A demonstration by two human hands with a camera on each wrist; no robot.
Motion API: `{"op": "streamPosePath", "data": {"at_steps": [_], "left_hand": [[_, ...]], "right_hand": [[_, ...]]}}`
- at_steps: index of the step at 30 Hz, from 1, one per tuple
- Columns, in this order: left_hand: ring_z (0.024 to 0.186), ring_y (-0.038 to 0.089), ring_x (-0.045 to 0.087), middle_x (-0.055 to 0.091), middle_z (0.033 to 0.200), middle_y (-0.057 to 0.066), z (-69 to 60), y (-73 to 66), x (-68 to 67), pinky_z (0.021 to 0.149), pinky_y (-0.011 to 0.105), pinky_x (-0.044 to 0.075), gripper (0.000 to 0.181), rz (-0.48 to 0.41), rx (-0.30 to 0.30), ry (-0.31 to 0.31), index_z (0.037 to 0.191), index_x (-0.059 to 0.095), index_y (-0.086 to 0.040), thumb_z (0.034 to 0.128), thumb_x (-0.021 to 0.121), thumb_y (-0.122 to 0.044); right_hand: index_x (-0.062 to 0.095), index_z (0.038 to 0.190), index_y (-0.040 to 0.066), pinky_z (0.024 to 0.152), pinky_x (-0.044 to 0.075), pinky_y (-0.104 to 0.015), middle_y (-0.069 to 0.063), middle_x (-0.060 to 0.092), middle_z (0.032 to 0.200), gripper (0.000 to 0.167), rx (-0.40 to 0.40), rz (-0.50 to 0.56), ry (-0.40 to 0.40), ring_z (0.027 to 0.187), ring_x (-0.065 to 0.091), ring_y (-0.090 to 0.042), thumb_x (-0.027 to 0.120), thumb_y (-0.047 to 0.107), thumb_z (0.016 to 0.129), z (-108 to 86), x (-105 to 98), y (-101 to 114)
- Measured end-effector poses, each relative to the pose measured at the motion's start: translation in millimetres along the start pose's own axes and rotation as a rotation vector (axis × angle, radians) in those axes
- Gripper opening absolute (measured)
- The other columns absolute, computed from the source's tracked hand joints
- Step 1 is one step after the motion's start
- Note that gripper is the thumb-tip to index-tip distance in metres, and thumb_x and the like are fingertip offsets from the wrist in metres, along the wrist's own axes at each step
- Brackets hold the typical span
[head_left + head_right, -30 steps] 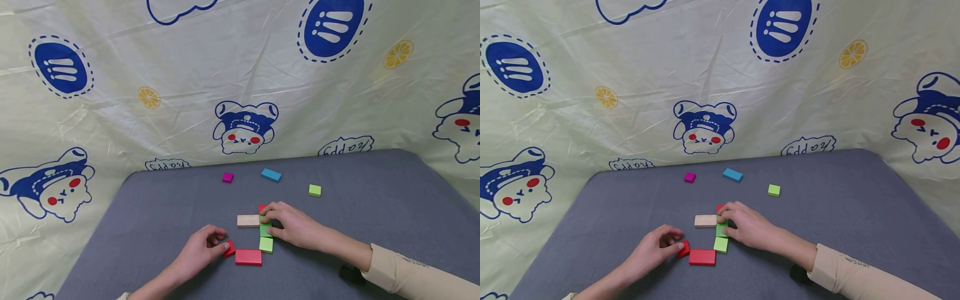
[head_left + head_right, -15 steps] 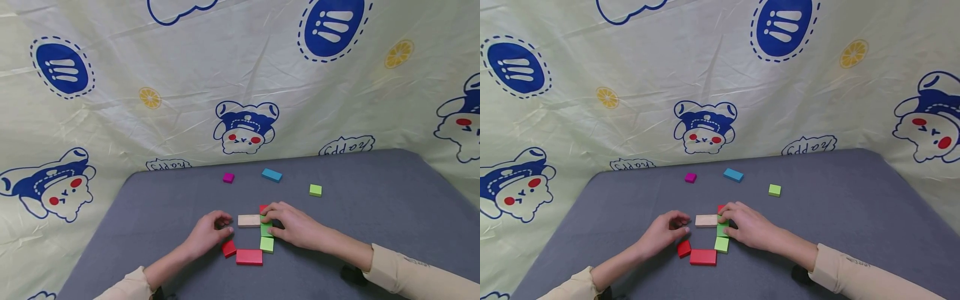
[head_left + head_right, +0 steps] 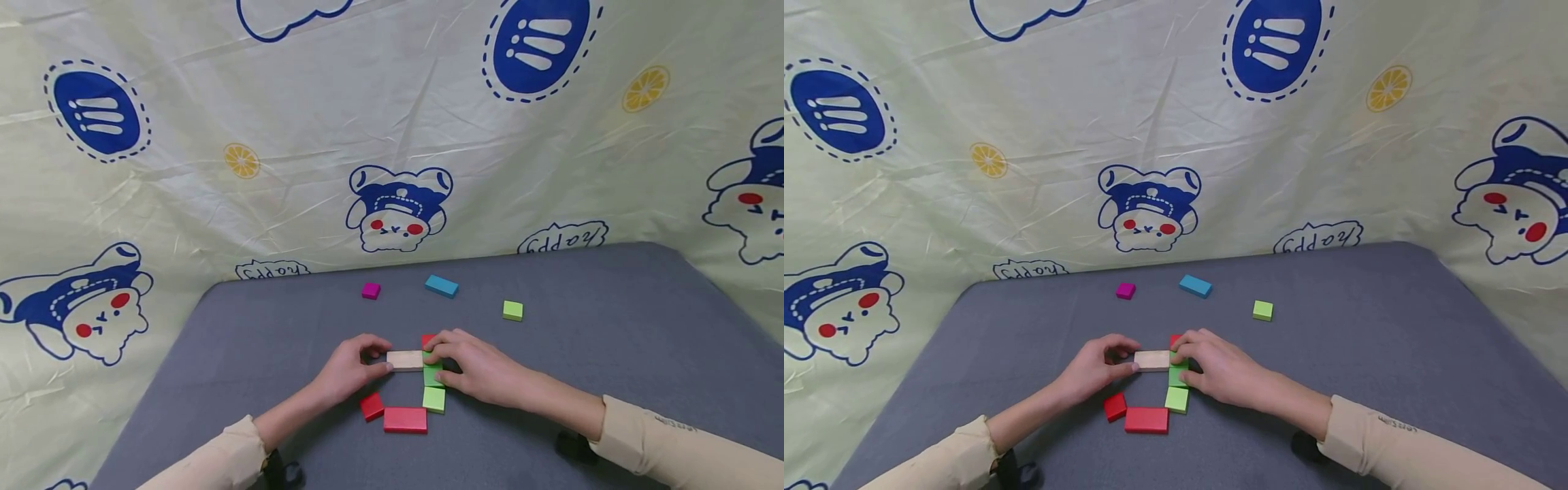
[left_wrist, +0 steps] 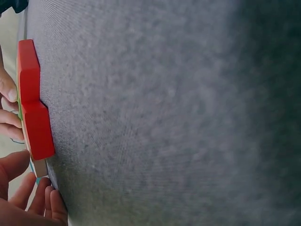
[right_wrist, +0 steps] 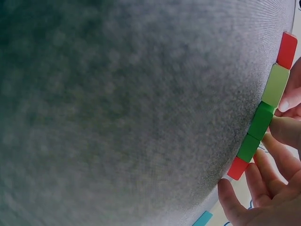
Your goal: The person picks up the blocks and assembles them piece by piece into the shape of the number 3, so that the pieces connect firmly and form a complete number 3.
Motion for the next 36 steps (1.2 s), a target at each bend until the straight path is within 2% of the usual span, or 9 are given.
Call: {"op": "streamPosePath", "data": {"at_steps": [10,19,30,36], "left_hand": [[0.093,0.015,0.055,0.063,0.100,-0.004,4.2,-5.7,2.9,0.082,0.033,0.048,0.020,0.078,0.033,0.015,0.108,0.073,-0.013,0.0881,0.074,-0.012],[0.094,0.016,0.055,0.062,0.101,-0.003,5.6,-3.9,4.2,0.083,0.034,0.047,0.021,0.083,0.022,0.032,0.110,0.072,-0.014,0.0888,0.074,-0.013],[0.095,0.018,0.054,0.059,0.101,-0.001,2.8,-8.4,6.2,0.085,0.036,0.048,0.020,0.087,0.039,0.007,0.110,0.068,-0.009,0.0905,0.070,-0.008],[0.094,0.018,0.055,0.059,0.100,0.000,2.9,-10.2,7.2,0.084,0.035,0.048,0.019,0.101,0.051,-0.001,0.108,0.068,-0.008,0.0899,0.071,-0.006]], "right_hand": [[0.074,0.107,0.018,0.085,0.049,-0.037,0.004,0.059,0.119,0.020,-0.002,-0.061,0.038,0.105,0.051,-0.014,0.075,0.018,0.087,6.6,-1.2,1.8],[0.074,0.106,0.015,0.083,0.050,-0.036,0.002,0.061,0.118,0.020,0.001,-0.093,0.036,0.103,0.052,-0.015,0.076,0.017,0.085,10.3,-2.1,5.4],[0.074,0.103,0.012,0.087,0.050,-0.040,0.002,0.062,0.110,0.020,-0.009,-0.130,0.033,0.101,0.054,-0.017,0.077,0.016,0.084,16.1,-2.8,12.4],[0.074,0.101,0.015,0.087,0.050,-0.039,0.003,0.061,0.114,0.015,-0.061,-0.115,-0.003,0.105,0.055,-0.017,0.075,0.013,0.086,11.9,-5.1,14.6]]}}
Point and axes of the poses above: each hand's wrist, its own z-axis towards the middle knuckle, its own x-axis out of the palm, y = z × x, the point moved 8 cm from there along z, towards the middle knuckle
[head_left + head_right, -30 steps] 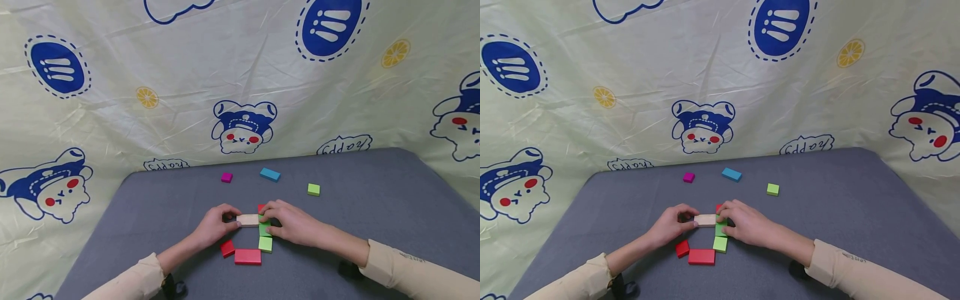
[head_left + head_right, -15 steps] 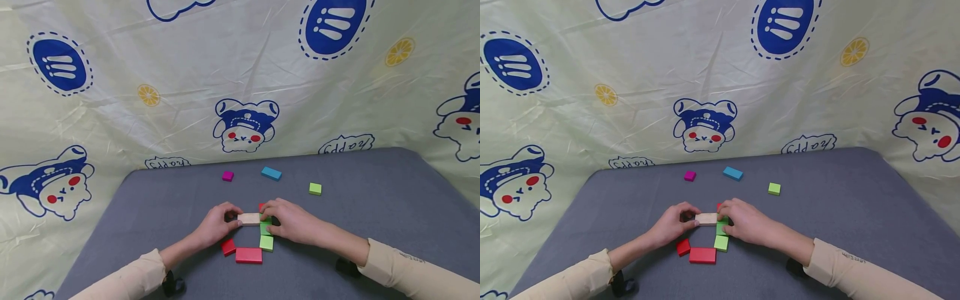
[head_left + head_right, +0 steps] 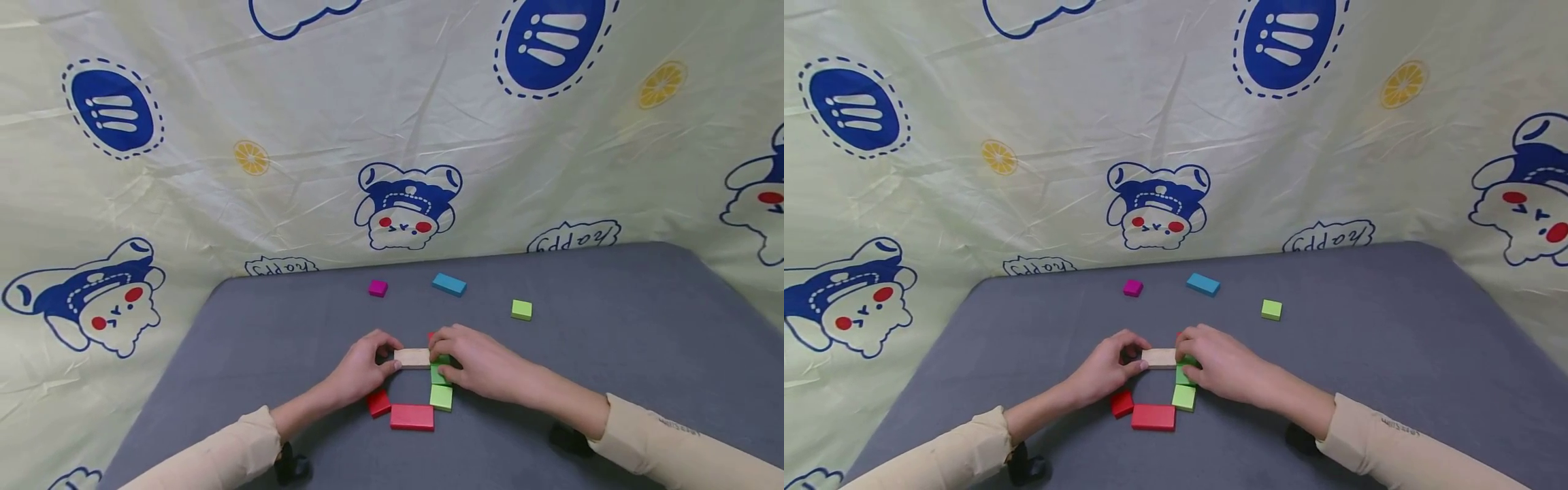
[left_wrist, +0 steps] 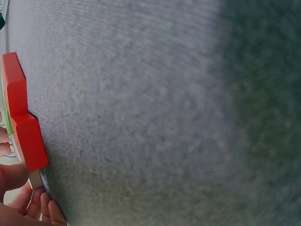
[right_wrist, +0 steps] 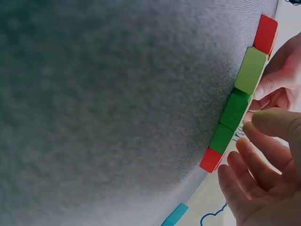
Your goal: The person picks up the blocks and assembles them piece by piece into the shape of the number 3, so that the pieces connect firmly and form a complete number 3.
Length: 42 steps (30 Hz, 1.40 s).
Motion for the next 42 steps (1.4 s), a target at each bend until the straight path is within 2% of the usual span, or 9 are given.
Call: {"op": "streamPosePath", "data": {"at_steps": [4,12,22,29,42], "left_hand": [[0.093,0.018,0.055,0.060,0.099,0.000,0.8,-1.7,0.6,0.083,0.034,0.048,0.018,0.015,0.018,-0.009,0.107,0.069,-0.008,0.0893,0.071,-0.006],[0.093,0.016,0.054,0.059,0.099,-0.003,0.1,-0.2,1.3,0.083,0.034,0.047,0.019,0.022,0.011,-0.008,0.109,0.069,-0.011,0.0899,0.071,-0.008],[0.091,0.015,0.054,0.060,0.098,-0.004,1.8,4.2,-1.7,0.080,0.032,0.047,0.018,0.004,-0.023,-0.001,0.106,0.071,-0.013,0.0883,0.073,-0.011],[0.091,0.015,0.054,0.060,0.099,-0.004,2.9,4.7,-0.9,0.081,0.032,0.047,0.018,0.003,-0.023,0.005,0.106,0.071,-0.013,0.0882,0.073,-0.010],[0.092,0.016,0.054,0.059,0.098,-0.004,2.0,6.7,0.8,0.080,0.031,0.047,0.019,0.007,-0.031,0.008,0.106,0.071,-0.013,0.0880,0.074,-0.009]], "right_hand": [[0.073,0.103,0.015,0.086,0.051,-0.039,0.003,0.061,0.116,0.017,-0.005,-0.006,-0.029,0.106,0.055,-0.017,0.075,0.011,0.087,-6.4,-5.3,-1.7],[0.072,0.108,0.017,0.090,0.050,-0.040,0.005,0.060,0.118,0.021,0.059,-0.038,-0.036,0.109,0.055,-0.016,0.075,0.016,0.087,-21.4,-13.1,-11.9],[0.072,0.110,0.014,0.092,0.049,-0.044,0.002,0.061,0.119,0.024,0.101,-0.041,-0.140,0.112,0.056,-0.021,0.075,0.010,0.087,-31.8,-39.4,-29.5],[0.070,0.115,0.012,0.095,0.045,-0.053,-0.002,0.062,0.123,0.027,0.168,-0.033,-0.153,0.116,0.056,-0.027,0.073,0.011,0.089,-38.4,-55.3,-53.2],[0.067,0.119,0.006,0.094,0.044,-0.055,-0.011,0.063,0.121,0.031,0.193,-0.053,-0.162,0.116,0.055,-0.034,0.072,0.007,0.088,-43.7,-71.8,-94.8]]}}
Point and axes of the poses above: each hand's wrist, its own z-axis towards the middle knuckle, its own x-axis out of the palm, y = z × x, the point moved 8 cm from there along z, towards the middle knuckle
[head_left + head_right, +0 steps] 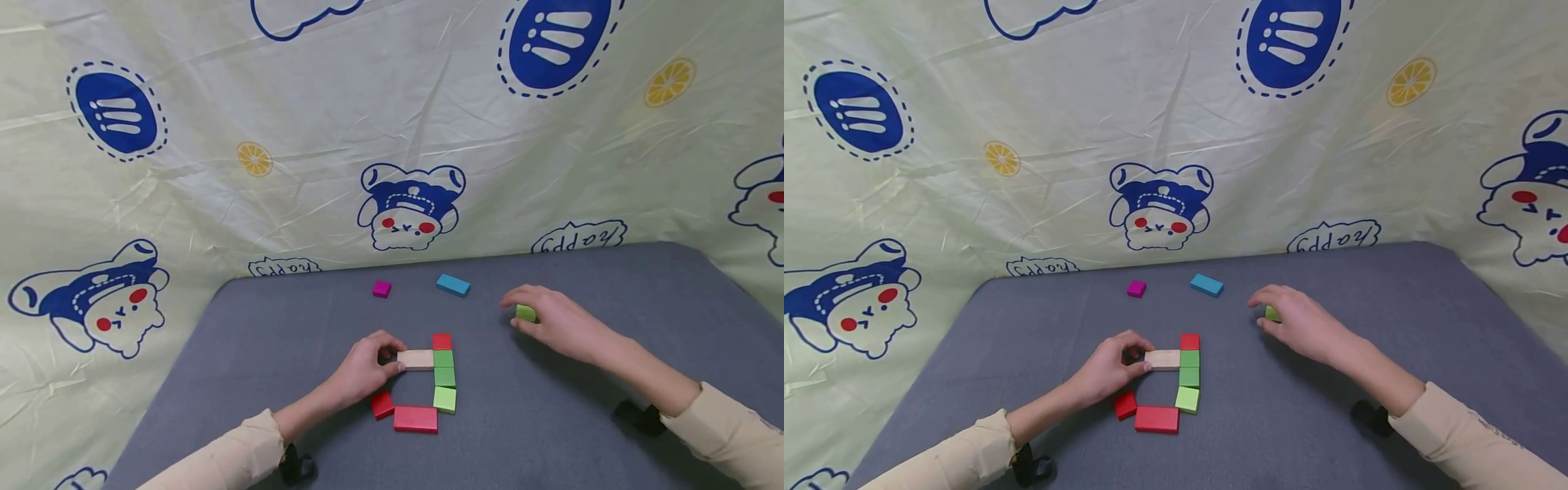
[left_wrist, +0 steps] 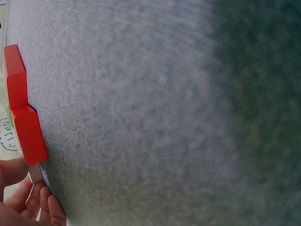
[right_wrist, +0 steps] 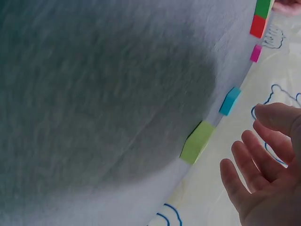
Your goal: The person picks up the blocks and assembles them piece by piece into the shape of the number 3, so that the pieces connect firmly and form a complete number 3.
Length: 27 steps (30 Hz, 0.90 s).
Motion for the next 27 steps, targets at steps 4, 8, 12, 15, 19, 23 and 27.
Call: {"op": "streamPosePath", "data": {"at_steps": [4,8,12,15,19,23,27], "left_hand": [[0.091,0.016,0.053,0.060,0.098,-0.004,0.0,-0.6,-0.8,0.080,0.032,0.046,0.018,-0.008,0.004,-0.009,0.106,0.071,-0.013,0.0883,0.073,-0.009],[0.091,0.016,0.054,0.060,0.098,-0.004,-0.2,-1.1,-1.2,0.080,0.032,0.046,0.018,-0.011,0.006,-0.012,0.106,0.071,-0.012,0.0884,0.073,-0.008],[0.091,0.016,0.054,0.060,0.098,-0.004,-0.6,-2.1,-1.5,0.080,0.032,0.046,0.019,-0.009,0.010,-0.015,0.106,0.071,-0.012,0.0884,0.073,-0.008],[0.091,0.016,0.054,0.060,0.098,-0.003,-1.1,-2.1,-1.1,0.080,0.032,0.046,0.018,-0.009,0.009,-0.016,0.106,0.071,-0.012,0.0884,0.073,-0.008],[0.091,0.016,0.053,0.060,0.098,-0.003,-1.3,-1.4,-0.7,0.080,0.032,0.046,0.019,-0.008,0.002,-0.014,0.107,0.071,-0.012,0.0885,0.073,-0.008],[0.092,0.016,0.053,0.059,0.098,-0.004,-1.3,-0.9,0.0,0.080,0.032,0.046,0.019,-0.003,0.003,-0.012,0.107,0.071,-0.012,0.0883,0.073,-0.009],[0.092,0.016,0.054,0.059,0.098,-0.004,-1.1,-0.9,-0.5,0.080,0.032,0.046,0.020,-0.007,0.005,-0.016,0.108,0.071,-0.012,0.0884,0.073,-0.008]], "right_hand": [[0.066,0.121,0.004,0.094,0.043,-0.056,-0.013,0.063,0.122,0.033,0.003,-0.002,0.025,0.117,0.054,-0.037,0.072,0.006,0.088,1.9,-1.2,-9.0],[0.064,0.124,0.002,0.094,0.042,-0.057,-0.016,0.061,0.125,0.036,0.011,-0.002,0.058,0.120,0.052,-0.039,0.072,0.007,0.088,2.9,0.1,-20.8],[0.063,0.126,0.002,0.094,0.042,-0.057,-0.017,0.060,0.126,0.039,0.030,0.008,0.085,0.120,0.052,-0.040,0.073,0.008,0.088,3.1,3.0,-33.7],[0.063,0.126,0.002,0.093,0.043,-0.057,-0.017,0.061,0.125,0.040,0.043,0.010,0.100,0.119,0.053,-0.040,0.073,0.008,0.088,2.9,6.1,-41.3],[0.062,0.127,0.001,0.090,0.045,-0.055,-0.018,0.061,0.124,0.041,0.054,0.018,0.123,0.114,0.056,-0.038,0.072,0.007,0.088,2.7,11.0,-47.5],[0.061,0.128,0.000,0.087,0.047,-0.051,-0.018,0.061,0.124,0.042,0.063,0.036,0.133,0.110,0.058,-0.034,0.071,0.005,0.088,3.1,13.8,-50.5],[0.061,0.128,0.000,0.085,0.048,-0.049,-0.017,0.062,0.122,0.042,0.063,0.043,0.138,0.106,0.059,-0.031,0.071,0.004,0.088,4.7,14.5,-50.3]]}}
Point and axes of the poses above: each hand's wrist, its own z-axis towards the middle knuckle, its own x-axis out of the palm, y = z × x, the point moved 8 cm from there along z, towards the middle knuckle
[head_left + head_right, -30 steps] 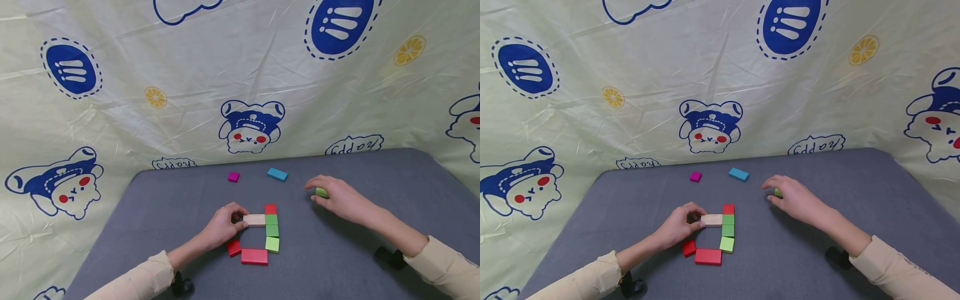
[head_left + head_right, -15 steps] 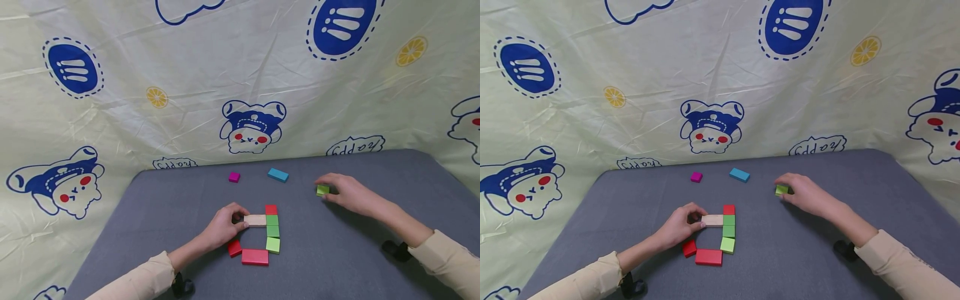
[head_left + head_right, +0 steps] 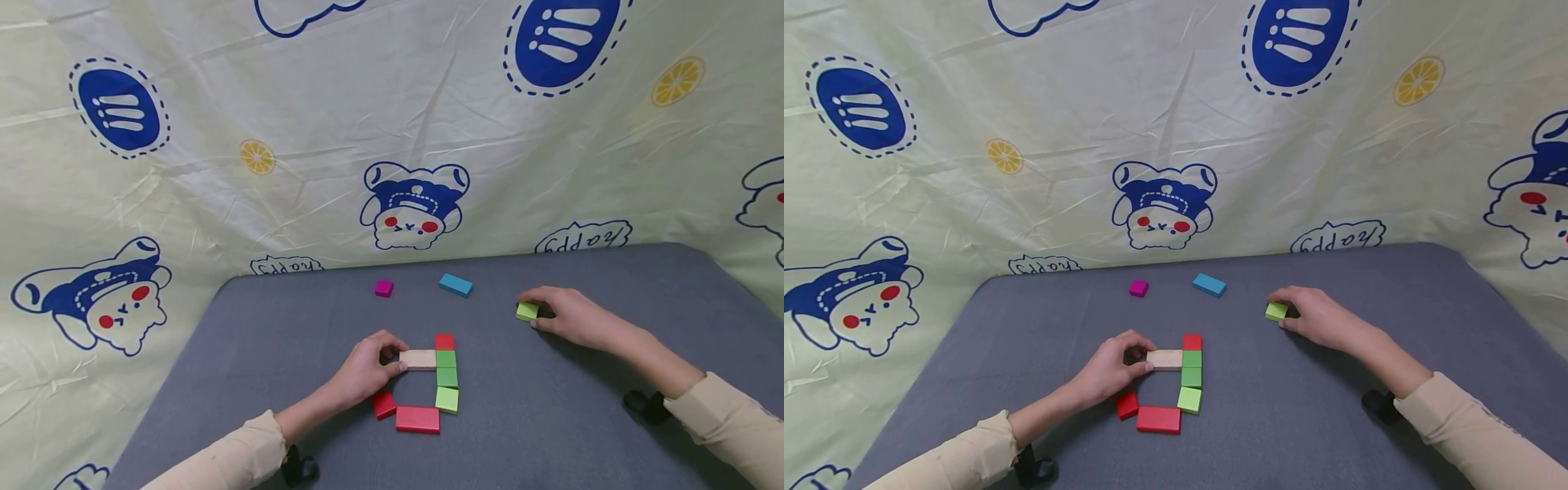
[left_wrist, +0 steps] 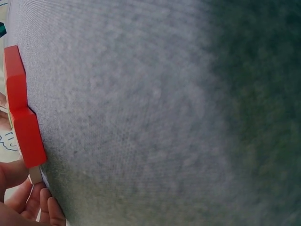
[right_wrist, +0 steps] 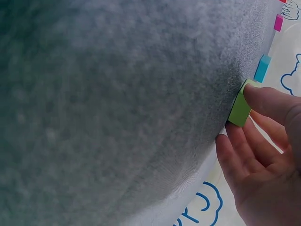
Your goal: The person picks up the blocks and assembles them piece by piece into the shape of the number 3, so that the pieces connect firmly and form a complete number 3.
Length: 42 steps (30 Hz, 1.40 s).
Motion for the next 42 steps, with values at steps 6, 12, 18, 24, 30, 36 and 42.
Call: {"op": "streamPosePath", "data": {"at_steps": [6,12,18,24,30,36,42], "left_hand": [[0.091,0.016,0.054,0.059,0.098,-0.004,-0.3,0.1,-0.4,0.080,0.031,0.046,0.020,-0.001,0.000,-0.004,0.108,0.071,-0.012,0.0886,0.073,-0.008],[0.091,0.016,0.053,0.059,0.097,-0.005,-0.2,0.3,-0.8,0.080,0.032,0.046,0.020,0.001,0.000,-0.011,0.108,0.071,-0.012,0.0886,0.073,-0.009],[0.093,0.016,0.054,0.059,0.098,-0.004,-0.5,0.1,-0.4,0.081,0.032,0.046,0.020,-0.001,0.000,-0.010,0.108,0.070,-0.012,0.0889,0.073,-0.009],[0.094,0.017,0.054,0.059,0.099,-0.003,-0.4,0.1,0.5,0.082,0.033,0.046,0.020,-0.001,0.000,-0.006,0.109,0.070,-0.011,0.0893,0.072,-0.009],[0.094,0.017,0.054,0.059,0.099,-0.003,-0.6,0.0,0.5,0.082,0.034,0.047,0.020,0.003,-0.003,-0.007,0.109,0.070,-0.011,0.0894,0.072,-0.008],[0.094,0.017,0.054,0.060,0.098,-0.003,-1.1,-0.4,0.4,0.083,0.034,0.047,0.020,-0.003,0.007,-0.013,0.109,0.070,-0.011,0.0894,0.072,-0.008],[0.094,0.017,0.055,0.060,0.098,-0.003,-1.1,-0.5,0.3,0.084,0.035,0.048,0.020,-0.009,0.017,-0.017,0.109,0.070,-0.011,0.0894,0.072,-0.008]], "right_hand": [[0.061,0.129,0.001,0.083,0.048,-0.048,-0.014,0.063,0.121,0.042,0.007,0.012,0.008,0.103,0.060,-0.028,0.071,0.006,0.089,1.6,0.8,3.2],[0.061,0.129,0.002,0.086,0.047,-0.050,-0.014,0.063,0.121,0.042,-0.006,0.004,-0.006,0.103,0.060,-0.027,0.072,0.007,0.088,5.5,2.5,10.9],[0.063,0.127,0.002,0.078,0.048,-0.043,-0.006,0.064,0.109,0.040,-0.016,0.004,-0.004,0.091,0.058,-0.019,0.072,0.007,0.088,11.8,8.2,19.5],[0.064,0.125,0.004,0.077,0.047,-0.041,0.000,0.063,0.101,0.038,-0.044,0.002,-0.018,0.088,0.056,-0.017,0.072,0.006,0.087,16.8,11.1,29.2],[0.065,0.125,0.006,0.077,0.047,-0.042,0.000,0.062,0.101,0.038,-0.062,0.003,-0.017,0.088,0.055,-0.018,0.072,0.006,0.088,22.4,14.4,38.6],[0.064,0.126,0.006,0.080,0.048,-0.043,-0.002,0.063,0.105,0.038,-0.059,0.021,-0.016,0.092,0.056,-0.020,0.072,0.005,0.088,27.9,18.2,44.5],[0.064,0.126,0.008,0.083,0.049,-0.044,-0.003,0.063,0.110,0.039,-0.070,0.042,-0.022,0.094,0.057,-0.021,0.071,0.005,0.088,34.6,22.6,51.5]]}}
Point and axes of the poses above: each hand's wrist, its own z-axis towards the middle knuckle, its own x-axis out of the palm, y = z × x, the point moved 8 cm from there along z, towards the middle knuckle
